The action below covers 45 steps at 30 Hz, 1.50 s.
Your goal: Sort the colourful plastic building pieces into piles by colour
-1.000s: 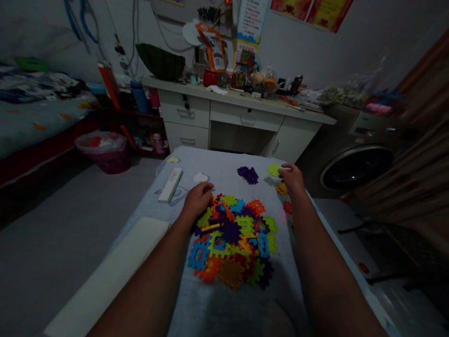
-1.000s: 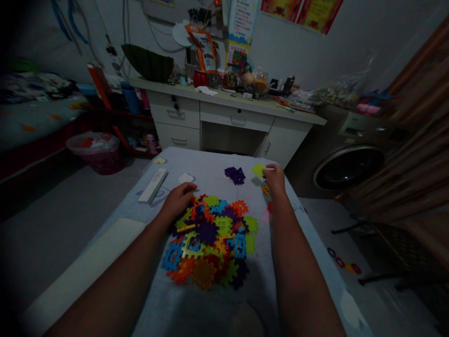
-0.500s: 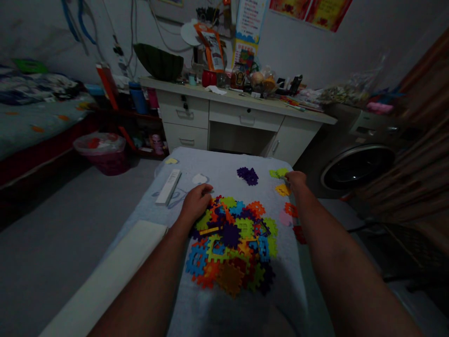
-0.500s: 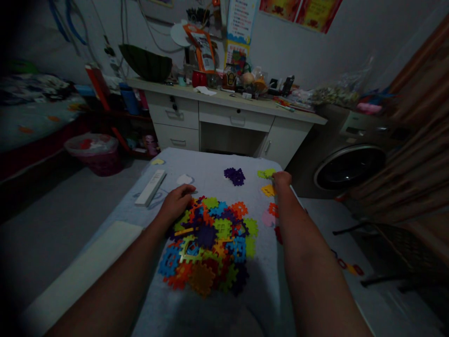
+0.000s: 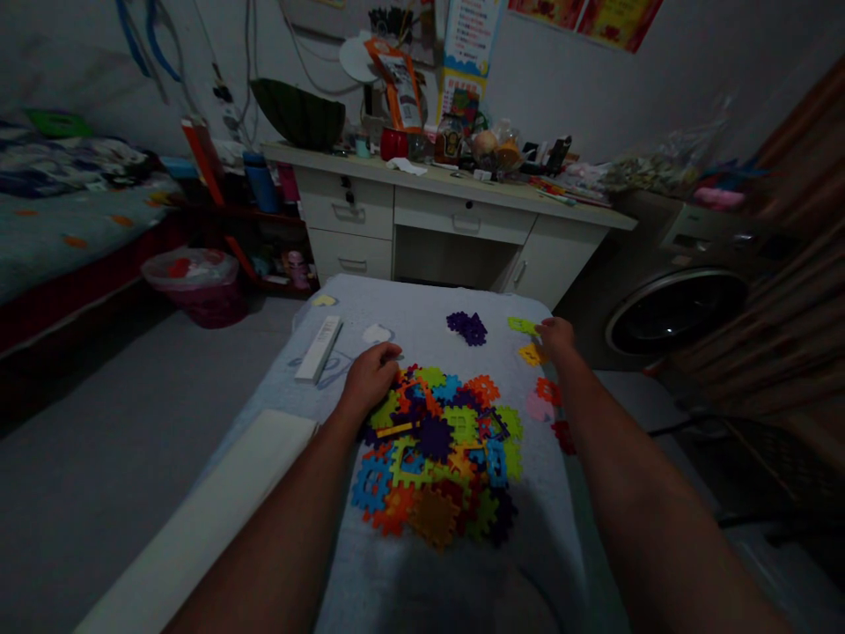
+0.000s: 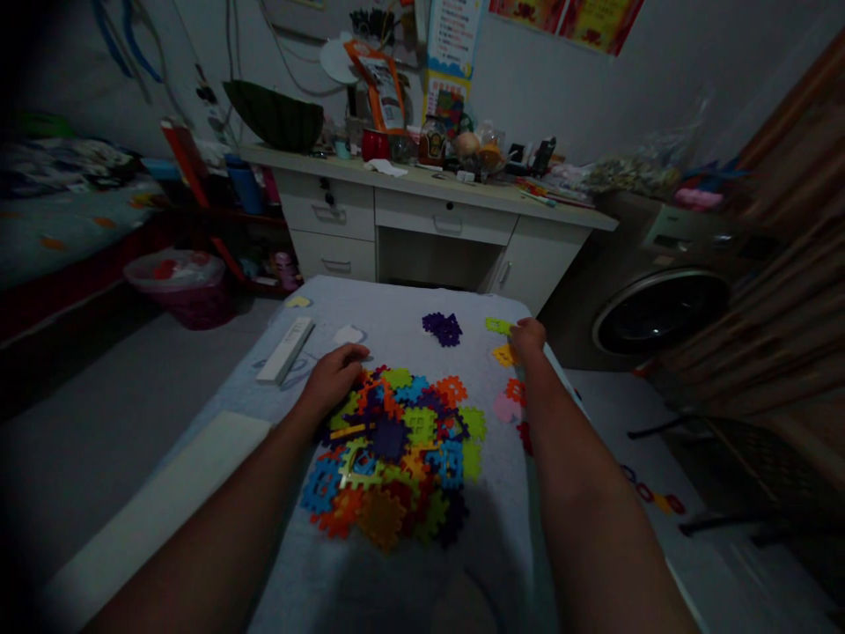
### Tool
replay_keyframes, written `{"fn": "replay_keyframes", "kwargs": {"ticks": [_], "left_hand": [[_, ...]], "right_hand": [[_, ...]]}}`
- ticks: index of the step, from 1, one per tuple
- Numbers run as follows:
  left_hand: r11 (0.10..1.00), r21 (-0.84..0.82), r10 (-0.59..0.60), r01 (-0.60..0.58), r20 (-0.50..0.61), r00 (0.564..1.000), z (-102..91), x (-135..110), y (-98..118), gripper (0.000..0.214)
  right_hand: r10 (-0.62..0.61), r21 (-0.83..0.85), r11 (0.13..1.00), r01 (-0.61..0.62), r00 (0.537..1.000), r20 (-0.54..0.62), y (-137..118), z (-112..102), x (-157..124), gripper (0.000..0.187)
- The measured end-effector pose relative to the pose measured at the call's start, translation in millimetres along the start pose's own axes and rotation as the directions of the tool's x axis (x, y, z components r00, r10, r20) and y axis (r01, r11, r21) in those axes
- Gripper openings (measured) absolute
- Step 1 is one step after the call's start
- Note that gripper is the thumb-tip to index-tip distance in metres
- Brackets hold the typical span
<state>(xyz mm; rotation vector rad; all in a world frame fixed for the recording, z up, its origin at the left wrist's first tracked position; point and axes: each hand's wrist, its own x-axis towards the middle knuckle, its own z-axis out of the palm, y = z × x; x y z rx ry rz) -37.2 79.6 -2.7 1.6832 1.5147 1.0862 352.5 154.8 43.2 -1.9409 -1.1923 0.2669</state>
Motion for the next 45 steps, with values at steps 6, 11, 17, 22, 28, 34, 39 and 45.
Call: {"fn": "replay_keyframes", "kwargs": {"ticks": [6, 11, 17, 22, 28, 34, 39, 45], "left_hand": [[1.000, 0.007, -0.015, 0.015, -0.005, 1.000, -0.3, -1, 2, 0.033], [1.000, 0.023, -0.019, 0.019, -0.003, 1.000, -0.9, 0, 4, 0.034], [1.000, 0.007, -0.022, 0.022, -0.011, 1.000, -0.4, 1, 3, 0.033], [0.999, -0.013, -0.035, 0.035, -0.014, 0.999, -0.7, 0, 3, 0.034], [1.000, 0.015, -0.025, 0.025, -0.023, 0.999, 0.7, 1, -1, 0.037], [0.998, 0.034, -0.056, 0.056, 0.004, 0.998, 0.4, 3, -5, 0.041], [0.997, 0.061, -0.055, 0.055, 0.009, 0.998, -1.0, 2, -1, 0.041], [0.996, 0.058, -0.068, 0.067, 0.013, 0.998, -0.7, 1, 1, 0.041]], "right_hand": [[-0.189, 0.064, 0.982, 0.179, 0.884, 0.428, -35, -3, -44, 0.011], [-0.260, -0.047, 0.874, 0.484, 0.546, 0.796, -47, -6, -90, 0.015], [-0.255, -0.187, 0.800, 0.570, 0.605, 0.754, -37, -1, -113, 0.020], [-0.234, -0.100, 0.887, 0.451, 0.626, 0.744, -32, -2, -115, 0.016], [-0.244, 0.104, 0.965, 0.242, 0.674, 0.697, -25, -41, -95, 0.010], [-0.164, -0.130, 0.963, 0.237, 0.895, 0.415, 1, -90, -71, 0.006], [-0.102, -0.367, 0.906, 0.211, 0.950, 0.294, 18, -102, -65, 0.009], [-0.026, -0.440, 0.867, 0.233, 0.904, 0.427, 25, -101, -65, 0.023]]}}
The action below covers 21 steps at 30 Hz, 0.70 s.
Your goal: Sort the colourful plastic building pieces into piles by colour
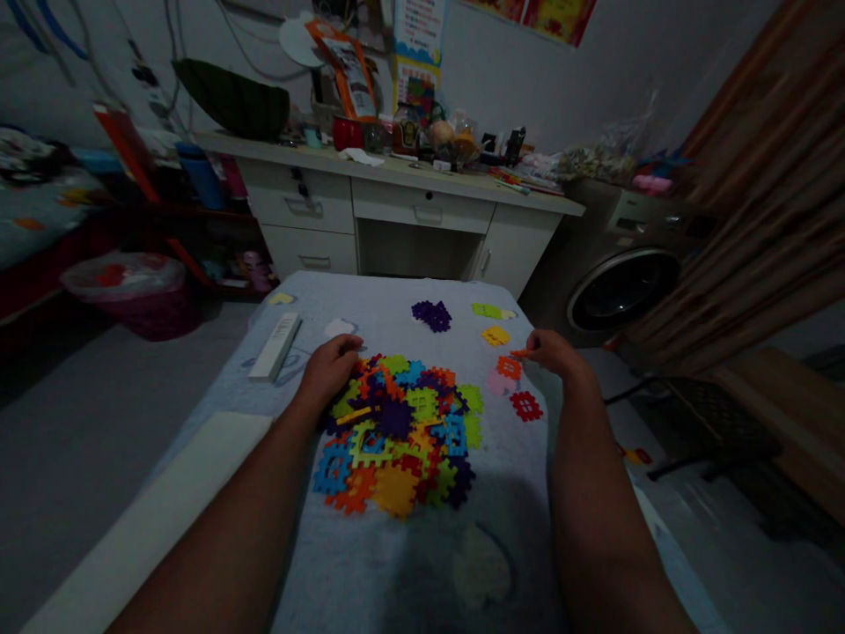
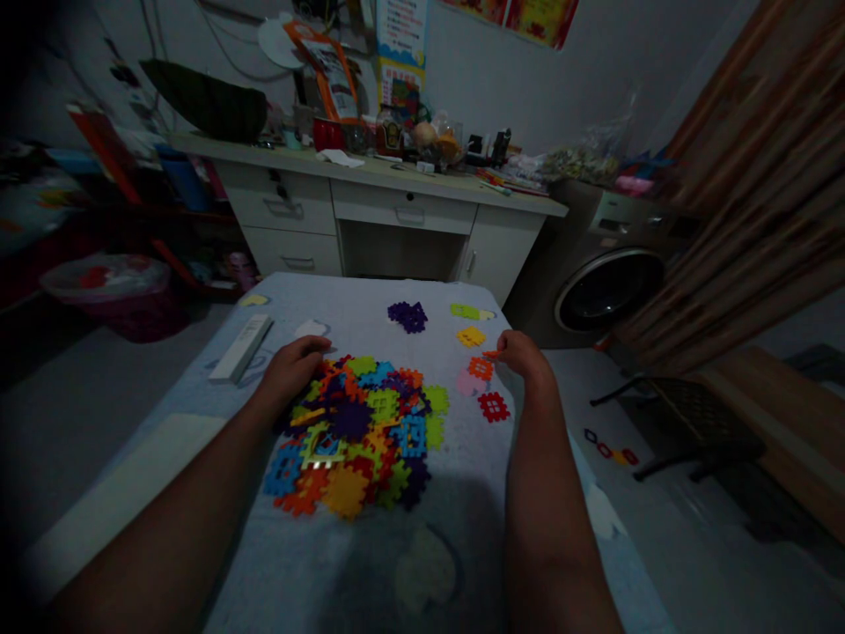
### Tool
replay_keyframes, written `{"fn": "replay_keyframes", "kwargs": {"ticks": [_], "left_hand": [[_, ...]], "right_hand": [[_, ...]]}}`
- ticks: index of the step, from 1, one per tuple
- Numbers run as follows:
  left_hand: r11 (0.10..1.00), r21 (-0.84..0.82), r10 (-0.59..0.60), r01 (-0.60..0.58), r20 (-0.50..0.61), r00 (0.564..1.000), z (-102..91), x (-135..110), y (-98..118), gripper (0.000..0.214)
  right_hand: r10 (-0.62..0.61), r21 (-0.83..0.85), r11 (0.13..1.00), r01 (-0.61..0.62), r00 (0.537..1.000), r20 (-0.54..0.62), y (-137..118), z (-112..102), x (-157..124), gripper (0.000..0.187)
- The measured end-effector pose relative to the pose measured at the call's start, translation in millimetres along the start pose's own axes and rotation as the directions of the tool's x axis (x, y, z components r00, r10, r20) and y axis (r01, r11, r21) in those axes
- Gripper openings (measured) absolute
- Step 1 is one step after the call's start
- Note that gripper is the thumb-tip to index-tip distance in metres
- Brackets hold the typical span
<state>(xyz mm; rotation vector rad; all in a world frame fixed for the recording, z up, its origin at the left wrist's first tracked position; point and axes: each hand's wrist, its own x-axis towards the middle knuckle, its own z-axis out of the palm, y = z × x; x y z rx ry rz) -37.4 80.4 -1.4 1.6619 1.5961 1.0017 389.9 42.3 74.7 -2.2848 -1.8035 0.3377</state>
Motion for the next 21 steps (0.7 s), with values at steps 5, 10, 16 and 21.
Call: {"fn": "replay_keyframes", "kwargs": {"ticks": [5, 10, 16, 21], "left_hand": [[1.000, 0.004, 0.012, -0.012, -0.010, 1.000, -0.3, 1, -1, 0.040], [1.000, 0.004, 0.000, 0.000, -0.011, 1.000, -0.8, 1, 0, 0.040], [1.000, -0.009, -0.015, 0.015, -0.005, 1.000, -0.6, 0, 2, 0.040], [1.000, 0.004, 0.000, 0.000, -0.007, 1.000, -0.5, 0, 1, 0.038]], "right_hand": [[0.025, -0.002, 1.000, -0.025, 0.978, 0.206, 3, 2, -6, 0.016], [0.030, 0.026, 0.999, -0.040, 0.954, 0.300, 4, 3, -7, 0.017], [0.066, 0.003, 0.998, -0.070, 0.960, 0.272, 1, 3, -6, 0.011], [0.090, -0.089, 0.993, -0.072, 0.974, 0.209, -8, 12, -9, 0.042]]}}
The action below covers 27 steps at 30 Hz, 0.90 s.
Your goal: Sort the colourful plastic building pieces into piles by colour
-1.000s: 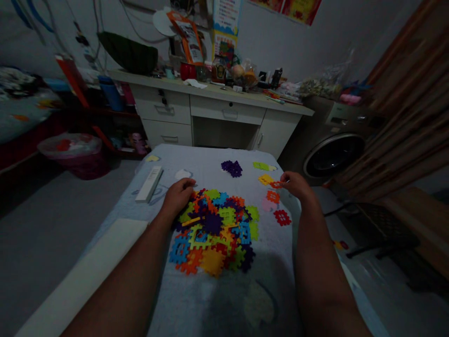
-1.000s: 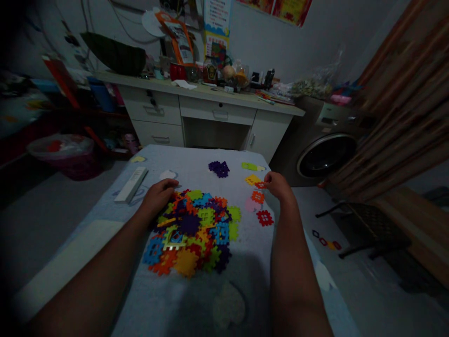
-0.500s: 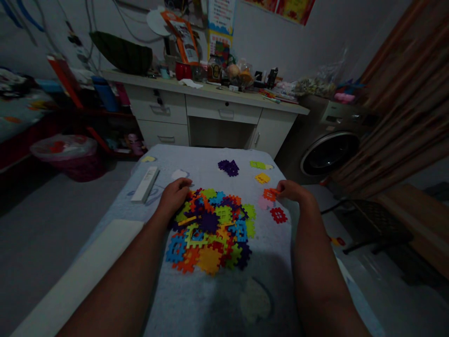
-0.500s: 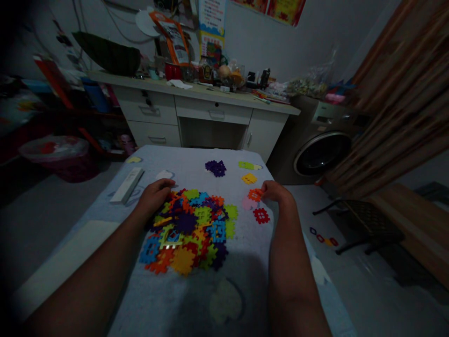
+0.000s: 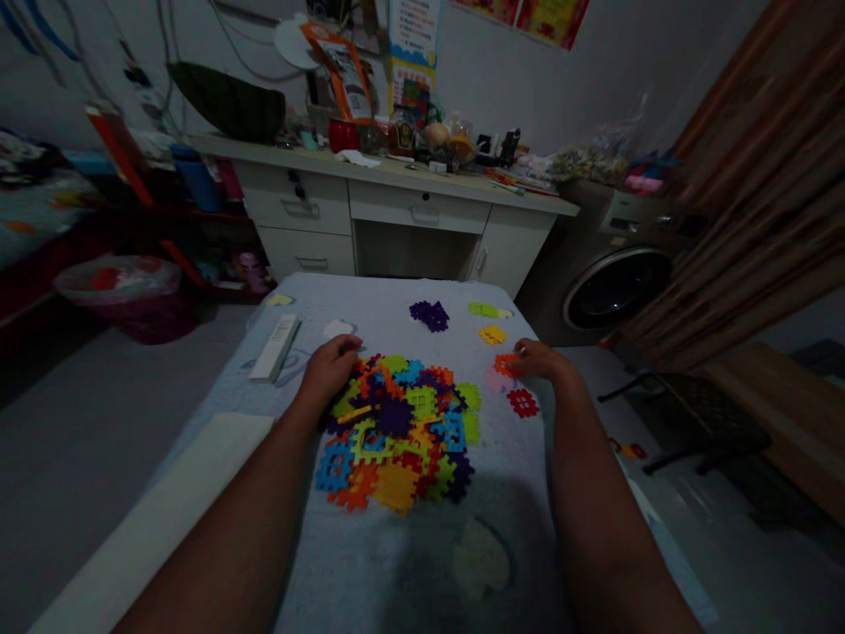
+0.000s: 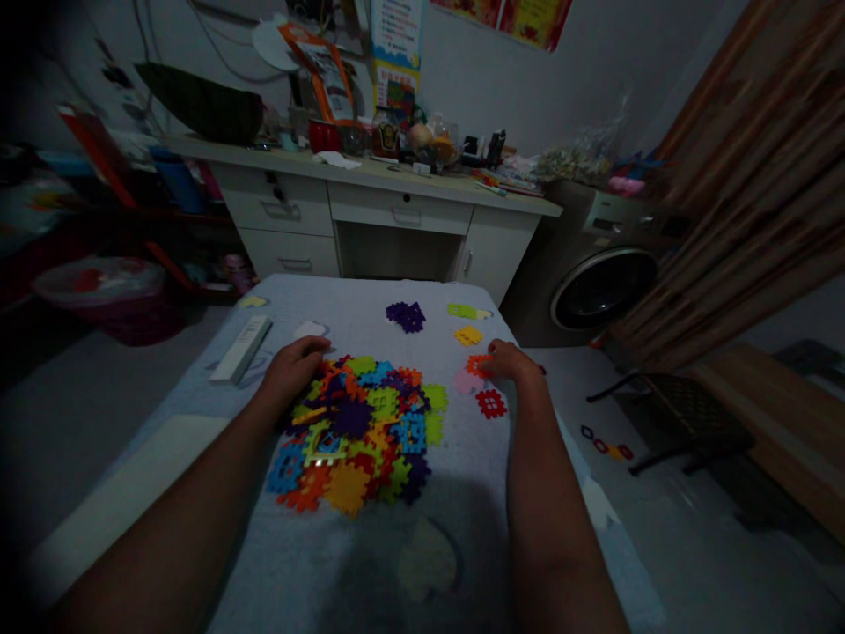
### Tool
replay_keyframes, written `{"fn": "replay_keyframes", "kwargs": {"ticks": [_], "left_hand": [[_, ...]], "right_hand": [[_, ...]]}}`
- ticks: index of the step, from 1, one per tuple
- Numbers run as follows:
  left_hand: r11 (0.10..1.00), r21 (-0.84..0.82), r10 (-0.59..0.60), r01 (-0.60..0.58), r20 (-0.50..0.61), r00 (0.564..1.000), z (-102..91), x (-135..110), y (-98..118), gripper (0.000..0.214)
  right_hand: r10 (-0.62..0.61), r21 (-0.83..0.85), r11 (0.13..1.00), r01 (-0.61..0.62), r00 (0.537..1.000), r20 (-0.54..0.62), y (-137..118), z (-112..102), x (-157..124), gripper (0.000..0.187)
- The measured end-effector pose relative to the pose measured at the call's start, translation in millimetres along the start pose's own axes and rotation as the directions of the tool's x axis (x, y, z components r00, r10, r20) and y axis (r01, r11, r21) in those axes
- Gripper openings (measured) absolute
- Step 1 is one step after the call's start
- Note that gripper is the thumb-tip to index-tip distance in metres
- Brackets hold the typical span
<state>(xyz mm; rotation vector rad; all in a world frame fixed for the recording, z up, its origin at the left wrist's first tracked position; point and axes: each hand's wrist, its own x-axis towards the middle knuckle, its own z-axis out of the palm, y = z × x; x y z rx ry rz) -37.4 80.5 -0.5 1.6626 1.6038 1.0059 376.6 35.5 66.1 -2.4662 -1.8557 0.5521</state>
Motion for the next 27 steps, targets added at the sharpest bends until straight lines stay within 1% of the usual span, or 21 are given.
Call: {"fn": "replay_keyframes", "kwargs": {"ticks": [1, 4, 6, 9, 10, 11, 13, 15, 16, 18, 21, 23, 27], "left_hand": [[1.000, 0.000, 0.001, -0.001, -0.001, 1.000, 0.2, 0, 0, 0.038], [1.000, -0.011, -0.001, 0.001, -0.003, 1.000, 0.7, -1, -1, 0.040], [1.000, -0.005, 0.004, -0.004, -0.010, 1.000, 0.9, -1, -1, 0.040], [1.000, 0.012, 0.017, -0.017, -0.011, 1.000, 1.0, 0, -1, 0.039], [1.000, 0.014, 0.017, -0.017, -0.007, 1.000, 1.0, 1, -2, 0.039], [1.000, 0.012, 0.016, -0.016, -0.001, 1.000, 1.0, 1, -2, 0.039], [1.000, 0.005, 0.013, -0.013, 0.007, 1.000, 1.2, 2, -3, 0.040], [1.000, -0.004, 0.019, -0.018, 0.008, 1.000, 1.6, 2, -4, 0.041], [1.000, -0.009, 0.021, -0.021, 0.009, 1.000, 1.9, 3, -5, 0.041], [1.000, -0.016, 0.024, -0.023, 0.013, 1.000, 2.5, 4, -6, 0.041], [0.999, -0.027, 0.016, -0.016, 0.010, 1.000, 3.6, 4, -8, 0.041], [0.999, -0.037, 0.014, -0.014, 0.005, 1.000, 4.3, 5, -9, 0.041], [0.999, -0.041, 0.023, -0.023, 0.008, 1.000, 4.6, 5, -11, 0.041]], "right_hand": [[-0.002, -0.024, 1.000, 0.002, 1.000, -0.002, -2, 3, 0, 0.044], [-0.032, -0.092, 0.995, 0.031, 0.999, -0.011, -5, 10, -1, 0.040], [-0.037, -0.118, 0.992, 0.034, 0.999, -0.021, -6, 12, -3, 0.041], [-0.031, -0.148, 0.989, 0.013, 0.992, -0.120, -12, 12, -8, 0.050], [-0.057, -0.139, 0.990, 0.035, 0.986, -0.156, -17, 13, -10, 0.053], [-0.107, -0.114, 0.990, 0.088, 0.979, -0.174, -24, 14, -13, 0.053], [-0.263, -0.017, 0.965, 0.263, 0.954, -0.145, -44, 18, -18, 0.044], [-0.427, 0.098, 0.896, 0.434, 0.901, -0.078, -67, 26, -23, 0.030], [-0.482, 0.133, 0.864, 0.485, 0.874, -0.054, -78, 30, -25, 0.025], [-0.530, 0.142, 0.836, 0.531, 0.847, -0.044, -96, 40, -28, 0.020], [-0.536, 0.134, 0.831, 0.539, 0.842, -0.067, -109, 50, -29, 0.021], [-0.541, 0.179, 0.819, 0.544, 0.838, -0.070, -111, 54, -29, 0.022], [-0.536, 0.340, 0.781, 0.524, 0.842, -0.067, -106, 54, -29, 0.022]]}}
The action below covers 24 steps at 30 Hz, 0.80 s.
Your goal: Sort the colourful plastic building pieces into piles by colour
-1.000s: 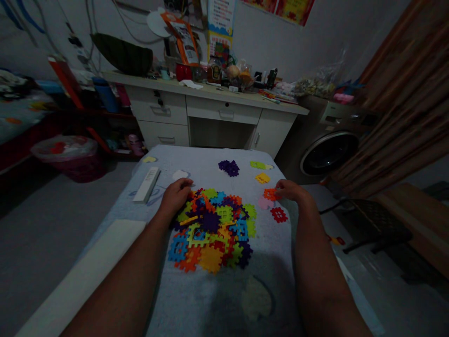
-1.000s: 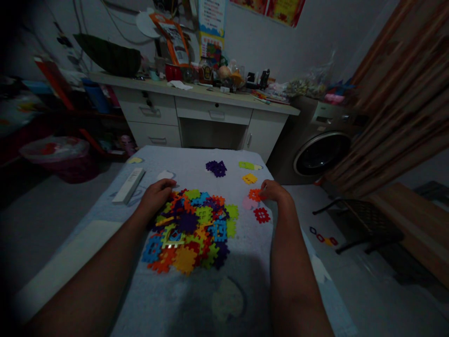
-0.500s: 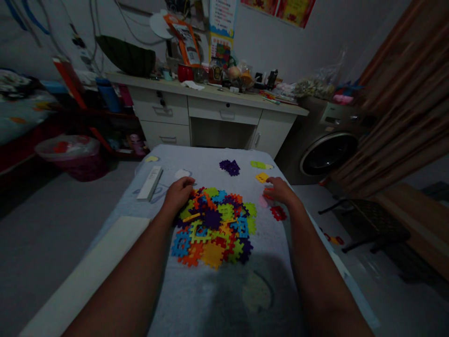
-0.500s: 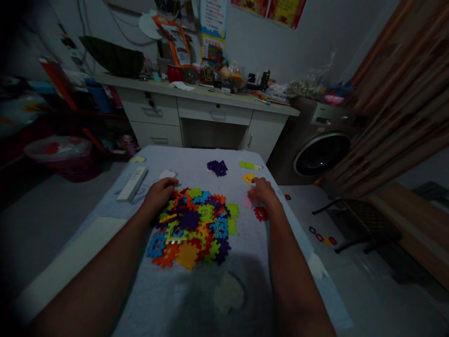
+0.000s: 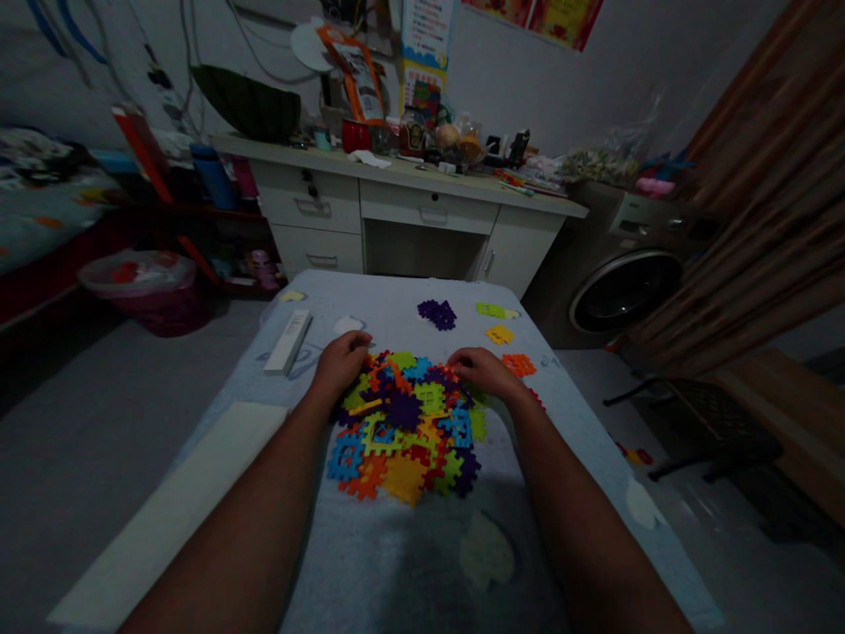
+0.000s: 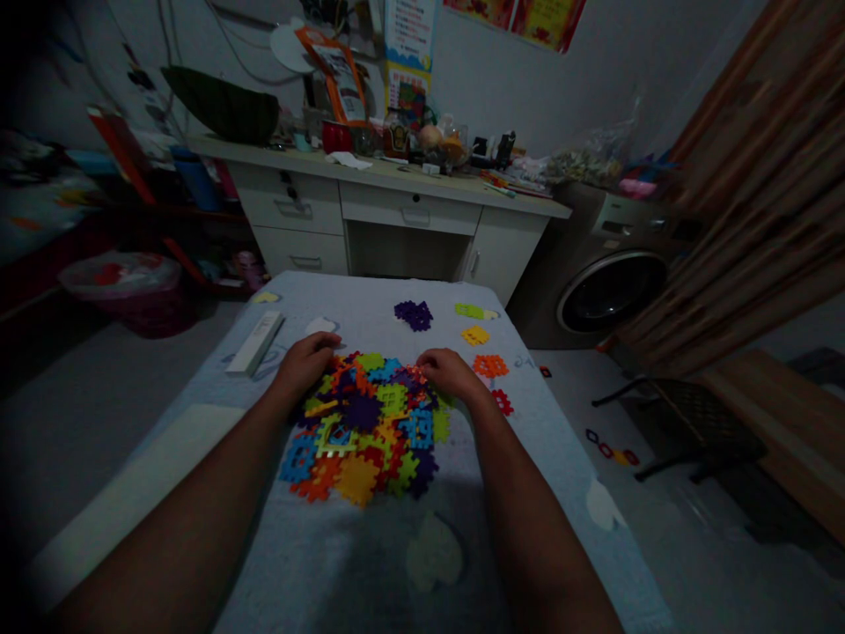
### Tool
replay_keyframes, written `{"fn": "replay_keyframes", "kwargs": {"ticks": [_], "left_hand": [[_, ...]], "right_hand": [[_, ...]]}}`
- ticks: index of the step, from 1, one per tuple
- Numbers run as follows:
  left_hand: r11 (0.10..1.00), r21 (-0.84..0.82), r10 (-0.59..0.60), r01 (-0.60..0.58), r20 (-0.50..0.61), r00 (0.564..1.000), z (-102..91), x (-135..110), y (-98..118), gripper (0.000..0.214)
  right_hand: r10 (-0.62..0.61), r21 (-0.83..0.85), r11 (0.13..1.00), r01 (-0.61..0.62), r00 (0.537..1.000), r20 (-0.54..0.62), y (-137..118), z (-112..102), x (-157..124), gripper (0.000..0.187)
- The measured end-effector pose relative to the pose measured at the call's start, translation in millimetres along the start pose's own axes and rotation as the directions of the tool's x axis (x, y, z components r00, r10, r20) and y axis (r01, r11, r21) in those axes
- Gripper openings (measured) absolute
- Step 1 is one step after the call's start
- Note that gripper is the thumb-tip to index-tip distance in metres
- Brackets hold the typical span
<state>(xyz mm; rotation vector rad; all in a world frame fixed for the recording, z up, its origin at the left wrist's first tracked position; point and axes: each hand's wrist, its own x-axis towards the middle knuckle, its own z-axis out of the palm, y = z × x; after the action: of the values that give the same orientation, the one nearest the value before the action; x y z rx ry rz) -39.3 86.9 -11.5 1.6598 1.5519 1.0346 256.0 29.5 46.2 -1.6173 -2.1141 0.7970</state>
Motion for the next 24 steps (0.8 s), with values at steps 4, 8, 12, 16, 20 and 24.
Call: {"fn": "replay_keyframes", "kwargs": {"ticks": [4, 8, 12, 16, 20, 24], "left_hand": [[0.999, 0.033, 0.014, -0.014, -0.010, 1.000, -0.9, 0, 1, 0.040], [0.999, 0.046, 0.017, -0.016, -0.010, 1.000, -1.7, -2, 4, 0.039], [0.999, 0.033, -0.028, 0.028, -0.004, 1.000, -2.0, -4, 5, 0.041], [0.999, 0.031, -0.026, 0.026, -0.005, 1.000, -2.6, -5, 8, 0.040], [0.999, 0.037, -0.015, 0.014, 0.002, 1.000, -3.8, -5, 10, 0.039], [0.998, 0.056, -0.008, 0.008, 0.000, 1.000, -4.8, -5, 11, 0.041]], "right_hand": [[0.057, 0.168, 0.984, -0.052, 0.998, -0.027, 2, -4, -2, 0.021], [0.102, 0.270, 0.960, -0.070, 0.989, -0.108, 8, -13, -3, 0.019], [0.165, 0.310, 0.949, -0.063, 0.935, -0.315, 26, -41, -11, 0.019], [0.294, 0.241, 0.952, -0.188, 0.782, -0.550, 55, -76, -31, 0.019], [0.319, 0.050, 0.924, -0.380, 0.690, -0.649, 77, -95, -47, 0.013], [0.288, -0.149, 0.859, -0.490, 0.703, -0.651, 87, -93, -50, 0.011]]}}
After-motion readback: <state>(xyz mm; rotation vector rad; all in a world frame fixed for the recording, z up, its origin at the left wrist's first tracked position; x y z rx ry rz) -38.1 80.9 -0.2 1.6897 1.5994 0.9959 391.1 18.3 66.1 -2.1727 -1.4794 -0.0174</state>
